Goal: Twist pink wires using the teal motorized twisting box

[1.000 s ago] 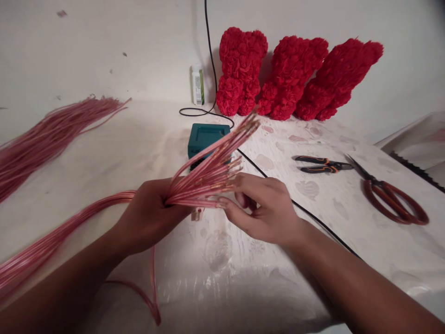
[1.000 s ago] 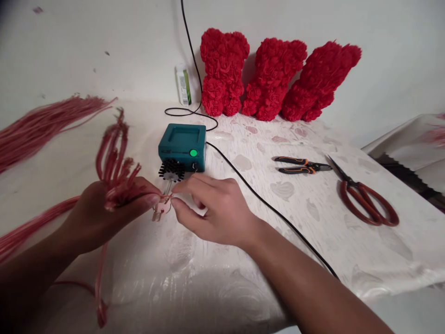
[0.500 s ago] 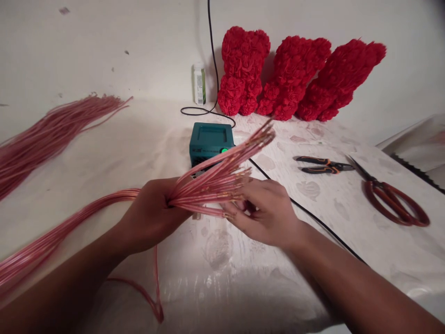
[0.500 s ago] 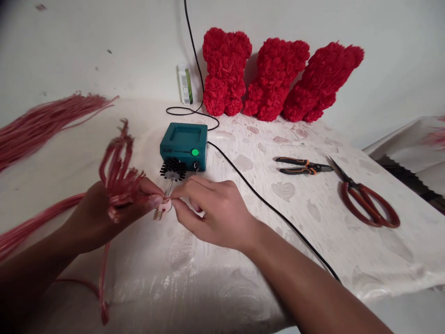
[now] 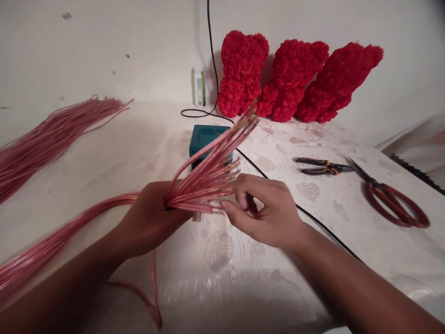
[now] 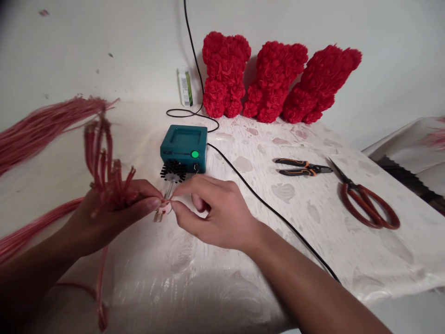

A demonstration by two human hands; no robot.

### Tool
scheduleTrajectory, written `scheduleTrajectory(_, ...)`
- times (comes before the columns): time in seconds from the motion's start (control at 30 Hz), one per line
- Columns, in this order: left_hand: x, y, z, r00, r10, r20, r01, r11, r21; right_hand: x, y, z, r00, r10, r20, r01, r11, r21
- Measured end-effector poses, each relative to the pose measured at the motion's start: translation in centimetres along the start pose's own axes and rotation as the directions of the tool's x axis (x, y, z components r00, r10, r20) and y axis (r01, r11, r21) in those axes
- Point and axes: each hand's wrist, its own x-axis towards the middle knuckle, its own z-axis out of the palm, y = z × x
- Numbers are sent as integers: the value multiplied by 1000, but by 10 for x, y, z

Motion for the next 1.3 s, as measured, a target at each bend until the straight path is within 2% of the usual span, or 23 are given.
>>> scheduleTrajectory(0.37,0,0,-1,1000,-23,-3,23,1000,13,-1,1,2,999,-47,3,47,999,-2)
scheduleTrajectory(0.67,1,3,1,998,60,15,-60,998,5,1,-3,1,999,-51,12,51,999,-18)
scheduleTrajectory(0.83,1,6,2,999,41,20,-41,999,32,0,-3,1,999,-50,15,50,999,6)
scheduleTrajectory(1.1,0,11,3,998,49,43,-46,997,-61,-2,-4,8,999,46,5,-46,990,130)
scheduleTrajectory(1.2,0,8,3,998,-3,56,7,997,-73,-1,-4,8,986,162,36,-166,961,223)
scheduleTrajectory(1.3,-2,5,2,996,-63,64,68,993,-93,1,-4,7,952,299,70,-306,904,298)
